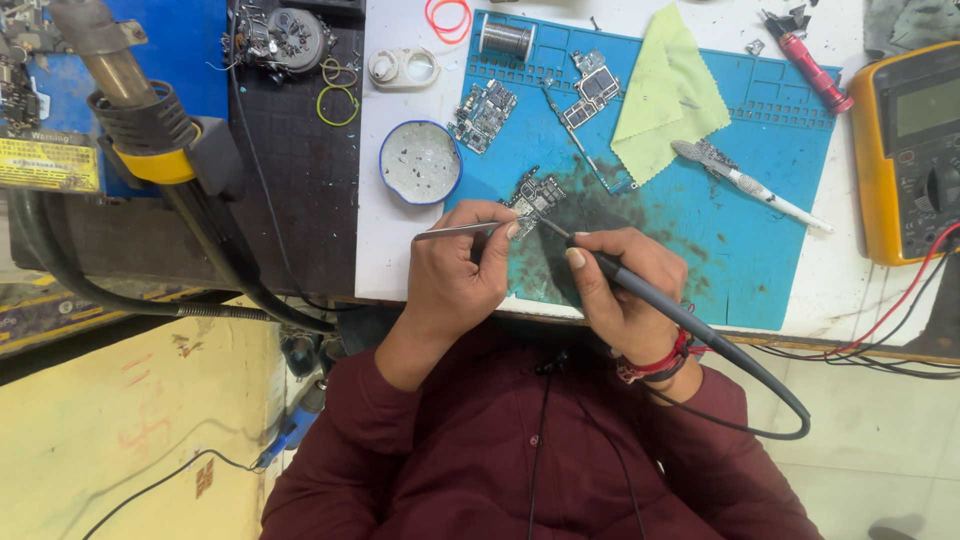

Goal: The person uses a soldering iron and tweezers to solder components on a small circuit board. They repeatedly apply heat to specific points while holding the board steady, occasionally adjusting the component with tweezers.

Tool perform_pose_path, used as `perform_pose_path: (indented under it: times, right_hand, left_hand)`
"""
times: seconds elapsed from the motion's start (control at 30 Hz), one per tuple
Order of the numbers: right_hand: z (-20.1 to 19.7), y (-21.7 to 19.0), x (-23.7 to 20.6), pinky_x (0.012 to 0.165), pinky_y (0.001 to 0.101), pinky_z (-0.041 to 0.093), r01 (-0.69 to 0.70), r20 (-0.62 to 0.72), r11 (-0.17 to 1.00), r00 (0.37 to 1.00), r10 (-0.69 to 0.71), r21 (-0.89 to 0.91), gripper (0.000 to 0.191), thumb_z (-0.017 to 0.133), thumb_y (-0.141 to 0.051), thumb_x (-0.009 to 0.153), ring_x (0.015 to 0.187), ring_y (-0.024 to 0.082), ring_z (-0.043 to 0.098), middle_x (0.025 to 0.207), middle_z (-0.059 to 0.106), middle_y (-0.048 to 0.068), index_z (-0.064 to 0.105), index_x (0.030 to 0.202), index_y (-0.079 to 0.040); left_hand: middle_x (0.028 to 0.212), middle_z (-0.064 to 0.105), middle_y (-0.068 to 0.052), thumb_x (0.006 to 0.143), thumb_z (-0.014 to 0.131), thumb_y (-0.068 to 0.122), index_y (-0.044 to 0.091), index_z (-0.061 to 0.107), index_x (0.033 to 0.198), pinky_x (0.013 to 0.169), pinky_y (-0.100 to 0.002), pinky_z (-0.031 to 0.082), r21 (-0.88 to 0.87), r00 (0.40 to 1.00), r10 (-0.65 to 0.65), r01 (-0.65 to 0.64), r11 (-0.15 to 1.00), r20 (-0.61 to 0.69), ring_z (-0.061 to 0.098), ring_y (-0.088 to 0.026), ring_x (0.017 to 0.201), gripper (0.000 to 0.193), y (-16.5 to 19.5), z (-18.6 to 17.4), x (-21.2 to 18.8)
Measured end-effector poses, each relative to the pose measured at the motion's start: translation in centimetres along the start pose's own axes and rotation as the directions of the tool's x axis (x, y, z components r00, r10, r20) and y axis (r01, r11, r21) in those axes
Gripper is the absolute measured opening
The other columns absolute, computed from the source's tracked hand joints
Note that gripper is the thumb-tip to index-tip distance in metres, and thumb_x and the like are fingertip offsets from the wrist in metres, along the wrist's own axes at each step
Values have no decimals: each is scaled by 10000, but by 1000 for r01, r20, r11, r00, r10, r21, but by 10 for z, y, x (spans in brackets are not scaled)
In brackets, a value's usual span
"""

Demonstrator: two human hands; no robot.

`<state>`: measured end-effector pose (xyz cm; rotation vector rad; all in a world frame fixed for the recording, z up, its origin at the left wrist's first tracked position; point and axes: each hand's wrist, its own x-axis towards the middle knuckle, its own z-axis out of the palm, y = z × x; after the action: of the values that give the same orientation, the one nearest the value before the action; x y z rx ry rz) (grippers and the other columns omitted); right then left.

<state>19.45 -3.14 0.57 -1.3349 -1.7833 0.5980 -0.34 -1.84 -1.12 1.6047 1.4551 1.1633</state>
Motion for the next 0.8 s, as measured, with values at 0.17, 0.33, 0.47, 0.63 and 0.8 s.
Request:
perform_pose_path:
  times: [0.17, 0.33, 0.47, 0.63, 0.8]
  right_hand:
    - [0, -1, 0, 607, 287, 446, -7, -1, 1000, 1000, 7, -9, 111, 781, -76, 947, 628, 164, 600, 762, 657, 61, 708, 1011, -23]
    - [0, -1, 1, 616, 291, 449, 19, -8, 1000, 1000, -19, -1, 103, 776, -74, 948, 636, 169, 601, 769, 659, 63, 708, 1008, -24]
    - [0, -1, 1, 623, 294, 456, 38, -6, 999, 999, -38, 2, 104, 776, -71, 948, 655, 178, 617, 794, 670, 72, 704, 1004, -23]
    - [0, 0, 1, 624, 297, 457, 55, -5, 998, 998, -55, 7, 99, 778, -67, 938, 662, 189, 622, 830, 689, 82, 706, 988, -22]
    - [0, 0, 2, 619, 301, 454, 63, -8, 998, 998, -63, 5, 97, 780, -60, 932, 657, 190, 620, 822, 683, 79, 710, 985, -17]
  left_hand:
    - [755, 688, -58, 976, 705, 72, 64, 685, 1033, 554, -284, 490, -3, 1000, 15, -15, 1000, -8, 667, -131, 606, 61, 0, 0, 0]
    - [767, 692, -61, 974, 705, 70, 64, 685, 1032, 549, -283, 490, -9, 1000, 13, -14, 1000, -2, 666, -132, 597, 62, 0, 0, 0]
    - [750, 689, -54, 972, 706, 70, 65, 684, 1035, 545, -285, 484, -7, 1000, 3, -3, 1000, 3, 665, -129, 594, 67, 0, -1, 0]
    - [775, 696, -61, 972, 704, 66, 67, 685, 1036, 552, -285, 493, -4, 1000, 10, -10, 1000, -2, 671, -132, 607, 67, 0, 0, 0]
    - [791, 699, -62, 975, 699, 66, 68, 682, 1042, 558, -281, 502, -16, 1000, 18, -18, 1000, -5, 680, -133, 621, 69, 0, 0, 0]
